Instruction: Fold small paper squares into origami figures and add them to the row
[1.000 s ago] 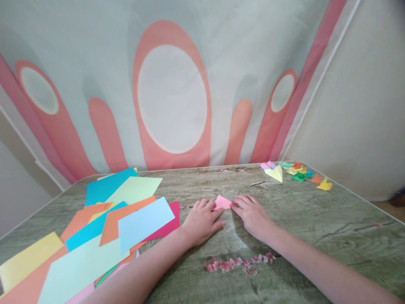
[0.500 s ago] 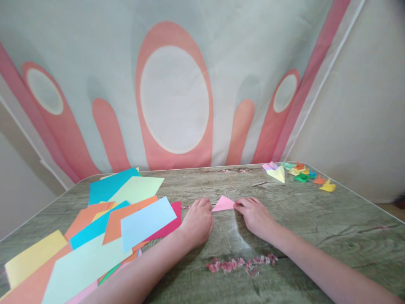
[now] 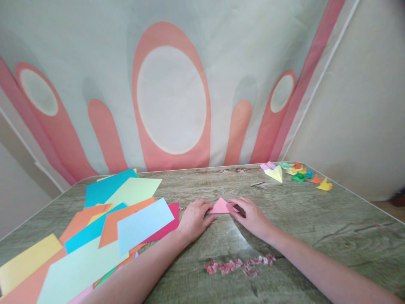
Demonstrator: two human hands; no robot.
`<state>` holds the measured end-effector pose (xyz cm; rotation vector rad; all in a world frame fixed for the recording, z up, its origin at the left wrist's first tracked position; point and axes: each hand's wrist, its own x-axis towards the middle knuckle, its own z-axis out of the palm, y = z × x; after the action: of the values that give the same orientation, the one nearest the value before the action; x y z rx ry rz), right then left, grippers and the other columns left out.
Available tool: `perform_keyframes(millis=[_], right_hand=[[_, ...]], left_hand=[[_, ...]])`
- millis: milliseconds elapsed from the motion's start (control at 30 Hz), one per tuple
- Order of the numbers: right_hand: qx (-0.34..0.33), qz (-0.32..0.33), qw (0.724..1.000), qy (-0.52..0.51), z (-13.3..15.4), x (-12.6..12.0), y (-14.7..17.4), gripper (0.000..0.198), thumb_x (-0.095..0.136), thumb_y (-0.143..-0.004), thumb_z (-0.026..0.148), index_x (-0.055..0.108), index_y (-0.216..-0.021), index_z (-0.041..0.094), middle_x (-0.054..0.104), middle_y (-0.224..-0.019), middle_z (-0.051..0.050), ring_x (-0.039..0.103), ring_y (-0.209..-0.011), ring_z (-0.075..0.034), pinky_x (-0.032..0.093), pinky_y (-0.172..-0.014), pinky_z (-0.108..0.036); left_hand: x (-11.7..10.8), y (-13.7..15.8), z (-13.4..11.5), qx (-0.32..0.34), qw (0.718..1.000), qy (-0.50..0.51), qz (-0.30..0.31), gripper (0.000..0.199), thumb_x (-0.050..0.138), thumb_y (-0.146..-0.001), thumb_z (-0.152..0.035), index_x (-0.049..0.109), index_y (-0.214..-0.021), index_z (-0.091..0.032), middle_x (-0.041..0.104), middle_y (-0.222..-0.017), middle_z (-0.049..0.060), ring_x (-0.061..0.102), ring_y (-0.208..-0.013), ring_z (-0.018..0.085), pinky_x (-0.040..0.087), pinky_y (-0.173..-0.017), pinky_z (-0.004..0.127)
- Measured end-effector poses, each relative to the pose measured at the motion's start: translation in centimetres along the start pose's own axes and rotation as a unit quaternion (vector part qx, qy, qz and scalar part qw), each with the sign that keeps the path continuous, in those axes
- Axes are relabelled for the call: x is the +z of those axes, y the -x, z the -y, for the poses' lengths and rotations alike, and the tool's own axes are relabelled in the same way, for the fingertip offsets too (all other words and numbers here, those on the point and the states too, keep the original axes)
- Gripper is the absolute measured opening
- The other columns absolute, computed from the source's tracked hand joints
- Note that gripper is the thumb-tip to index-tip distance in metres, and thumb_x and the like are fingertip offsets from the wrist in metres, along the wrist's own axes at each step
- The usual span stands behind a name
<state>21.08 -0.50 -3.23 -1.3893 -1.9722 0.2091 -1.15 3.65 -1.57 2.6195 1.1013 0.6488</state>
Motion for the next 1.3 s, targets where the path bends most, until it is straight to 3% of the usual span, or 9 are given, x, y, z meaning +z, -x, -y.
perform_keyframes(millis=[167,400,633,767,1000,1133,1300], right_hand=[[-0.021,0.011,0.999,-0.040,0.6,-0.1,0.2,0.029,0.053,-0.082,0.024,0.057,-0.110,0.021,0.060,-0.096,-0.006,0.056,-0.088,-0.018,0.045,-0.081,-0.032],[0.003,-0.011,1.000,0.000,-0.5,0.4,0.3,0.045,0.063,-0.074,0.031,0.053,-0.117,0.018,0.059,-0.109,-0.010,0.053,-0.101,-0.023,0.041,-0.089,-0.042],[-0.004,-0.003,0.999,-0.040,0.4,0.1,0.4,0.035,0.059,-0.078,0.029,0.056,-0.112,0.020,0.066,-0.092,-0.005,0.059,-0.087,-0.019,0.043,-0.083,-0.037],[-0.013,0.004,0.999,-0.049,1.4,-0.4,0.4,0.014,0.052,-0.084,0.027,0.063,-0.087,0.019,0.066,-0.082,-0.004,0.058,-0.077,-0.017,0.044,-0.075,-0.032],[-0.011,-0.005,0.997,-0.074,1.9,-0.6,0.4,0.017,0.051,-0.085,0.031,0.062,-0.080,0.019,0.064,-0.077,-0.003,0.057,-0.074,-0.017,0.043,-0.073,-0.030],[-0.018,-0.008,0.995,-0.099,2.1,-0.7,0.5,0.018,0.054,-0.083,0.034,0.063,-0.089,0.019,0.064,-0.083,-0.004,0.057,-0.080,-0.017,0.043,-0.076,-0.030],[0.008,-0.012,0.990,-0.138,2.4,-1.0,0.3,0.022,0.049,-0.086,0.034,0.064,-0.078,0.019,0.063,-0.075,-0.003,0.057,-0.074,-0.016,0.042,-0.072,-0.028]], left_hand=[[-0.1,0.0,-0.2,-0.015,0.999,0.032,0.001,0.021,0.055,-0.080,-0.026,0.059,-0.100,-0.019,0.061,-0.094,0.004,0.055,-0.089,0.019,0.043,-0.080,0.030],[-0.3,0.1,-0.3,-0.001,0.998,0.062,0.002,0.024,0.051,-0.082,-0.019,0.057,-0.105,-0.020,0.060,-0.091,0.003,0.055,-0.084,0.016,0.044,-0.077,0.027],[-0.1,0.3,-0.3,0.013,0.995,0.097,-0.030,0.029,0.049,-0.081,-0.012,0.054,-0.108,-0.020,0.057,-0.091,0.003,0.055,-0.083,0.014,0.045,-0.076,0.026],[-0.2,0.3,-0.7,0.016,0.990,0.130,-0.044,0.033,0.050,-0.081,-0.014,0.051,-0.113,-0.020,0.055,-0.096,0.005,0.055,-0.083,0.013,0.046,-0.076,0.026],[-0.6,0.1,-0.8,0.014,0.995,0.094,0.010,0.016,0.049,-0.084,-0.021,0.064,-0.088,-0.020,0.063,-0.084,0.002,0.057,-0.081,0.014,0.043,-0.074,0.024],[-0.6,0.2,-0.8,0.025,0.996,0.085,0.011,0.017,0.050,-0.084,-0.021,0.065,-0.090,-0.021,0.064,-0.084,0.002,0.057,-0.081,0.015,0.043,-0.073,0.024],[-0.3,0.2,-1.0,0.024,0.992,0.122,0.001,0.019,0.051,-0.084,-0.026,0.063,-0.097,-0.020,0.065,-0.084,0.002,0.058,-0.078,0.014,0.044,-0.073,0.024]])
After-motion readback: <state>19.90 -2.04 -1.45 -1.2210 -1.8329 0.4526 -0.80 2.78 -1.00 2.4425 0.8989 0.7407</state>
